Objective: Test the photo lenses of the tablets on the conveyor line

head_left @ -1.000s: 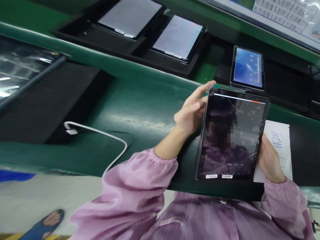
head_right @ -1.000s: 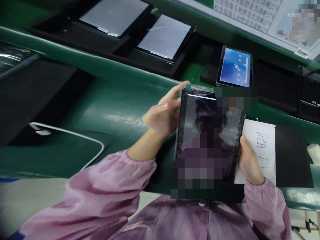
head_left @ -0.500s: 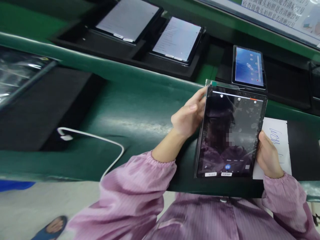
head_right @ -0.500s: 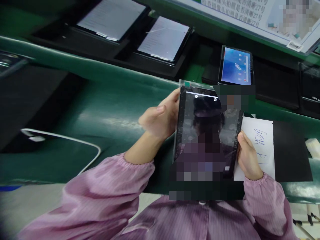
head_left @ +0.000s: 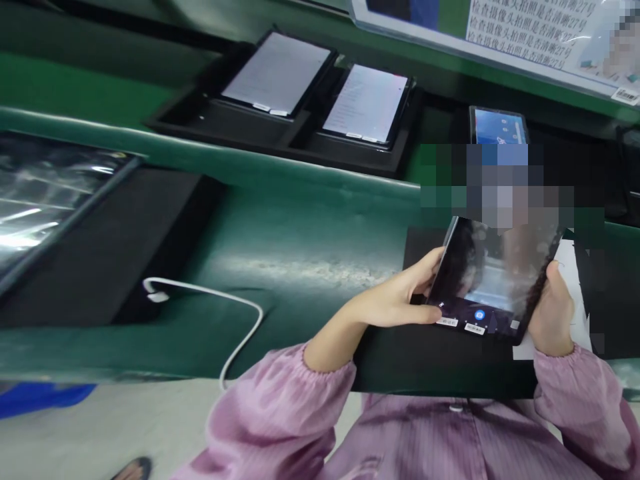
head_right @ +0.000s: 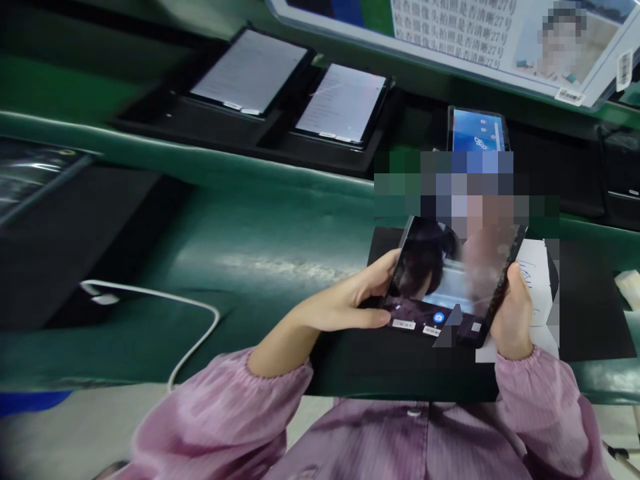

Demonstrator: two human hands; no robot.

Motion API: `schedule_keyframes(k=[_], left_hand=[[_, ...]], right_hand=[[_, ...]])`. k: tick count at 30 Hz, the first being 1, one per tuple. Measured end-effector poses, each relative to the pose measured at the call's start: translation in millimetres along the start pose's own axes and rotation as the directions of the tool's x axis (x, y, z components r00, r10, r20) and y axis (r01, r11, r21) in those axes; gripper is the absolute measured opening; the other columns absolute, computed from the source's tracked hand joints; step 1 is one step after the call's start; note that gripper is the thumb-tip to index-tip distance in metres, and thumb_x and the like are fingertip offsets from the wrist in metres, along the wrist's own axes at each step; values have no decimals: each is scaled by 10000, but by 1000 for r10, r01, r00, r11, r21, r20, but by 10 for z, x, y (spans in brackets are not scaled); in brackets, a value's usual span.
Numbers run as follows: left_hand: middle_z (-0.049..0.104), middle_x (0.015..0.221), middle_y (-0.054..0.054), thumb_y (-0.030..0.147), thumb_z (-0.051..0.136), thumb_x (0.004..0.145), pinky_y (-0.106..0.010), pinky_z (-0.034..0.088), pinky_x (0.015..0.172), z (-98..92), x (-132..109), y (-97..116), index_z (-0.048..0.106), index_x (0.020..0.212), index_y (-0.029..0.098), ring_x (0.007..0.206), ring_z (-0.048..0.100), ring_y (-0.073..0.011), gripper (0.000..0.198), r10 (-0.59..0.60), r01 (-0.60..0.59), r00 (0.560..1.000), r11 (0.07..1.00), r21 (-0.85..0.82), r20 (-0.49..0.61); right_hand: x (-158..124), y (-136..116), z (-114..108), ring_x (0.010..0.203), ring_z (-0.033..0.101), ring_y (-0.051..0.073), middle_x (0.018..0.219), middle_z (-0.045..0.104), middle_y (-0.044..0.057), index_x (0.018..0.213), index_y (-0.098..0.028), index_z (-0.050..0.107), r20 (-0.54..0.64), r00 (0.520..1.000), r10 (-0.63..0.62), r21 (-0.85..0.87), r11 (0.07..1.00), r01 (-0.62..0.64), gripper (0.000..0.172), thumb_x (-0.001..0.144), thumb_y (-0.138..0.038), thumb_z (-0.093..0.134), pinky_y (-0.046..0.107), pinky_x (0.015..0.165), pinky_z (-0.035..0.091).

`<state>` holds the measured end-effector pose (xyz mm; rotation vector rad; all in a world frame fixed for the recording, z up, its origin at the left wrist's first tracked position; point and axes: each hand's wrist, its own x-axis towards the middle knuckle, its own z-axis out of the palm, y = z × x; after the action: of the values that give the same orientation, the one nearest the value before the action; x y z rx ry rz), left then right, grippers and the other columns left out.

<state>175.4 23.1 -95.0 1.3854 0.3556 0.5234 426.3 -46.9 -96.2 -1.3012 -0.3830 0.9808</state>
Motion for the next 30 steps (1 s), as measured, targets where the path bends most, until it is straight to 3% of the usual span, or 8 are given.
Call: schedule_keyframes(k=[5,11,14,18,22,30], left_hand=[[576,1165,-74,183,678,865,-311,559,759,37,-54,-61,307,1565,293,965,623,-227,800,35,-33,999,995,96,-18],[604,1127,-69,212,675,896,-335,567,791,96,-30,-36,322,1528,258,986,644,-241,725,8,3,997,990,143,-74],[609,1122,-68,236,672,925,-355,577,808,109,-38,-26,345,1515,262,964,650,-238,675,-21,33,996,990,139,-84],[597,1143,-84,276,718,905,-339,584,761,103,-61,-43,353,1524,263,929,644,-235,719,30,-21,996,994,109,-79],[580,1217,-100,239,711,908,-359,593,833,106,-78,-46,316,1565,277,998,656,-253,767,49,-45,997,997,63,-53],[532,1427,-133,229,704,912,-382,569,990,149,-96,-63,290,1606,306,1234,607,-300,812,88,-79,992,992,100,-91]], right_hand=[[-35,-8,-10,1325,612,282,1304,716,63,1216,-219,735,10,1000,-3,41,999,2,495,892,-593,747,418,1062,574],[-60,-13,-7,1364,583,307,1347,695,74,1309,-222,703,35,999,3,43,999,-5,542,916,-595,725,488,1110,544],[-63,0,-18,1368,579,311,1326,704,73,1278,-220,716,22,1000,4,51,999,-5,537,895,-594,746,501,1138,522],[-77,-4,-2,1330,604,320,1278,725,68,1177,-225,747,-12,1000,-7,64,998,8,511,836,-603,796,503,1133,525],[-94,-16,9,1293,628,334,1250,736,69,1114,-233,767,-13,1000,14,81,997,-13,515,780,-619,843,491,1066,569],[-103,41,-12,1238,662,309,1323,709,60,1244,-259,744,-20,1000,8,96,995,-6,560,828,-629,803,476,1032,577]])
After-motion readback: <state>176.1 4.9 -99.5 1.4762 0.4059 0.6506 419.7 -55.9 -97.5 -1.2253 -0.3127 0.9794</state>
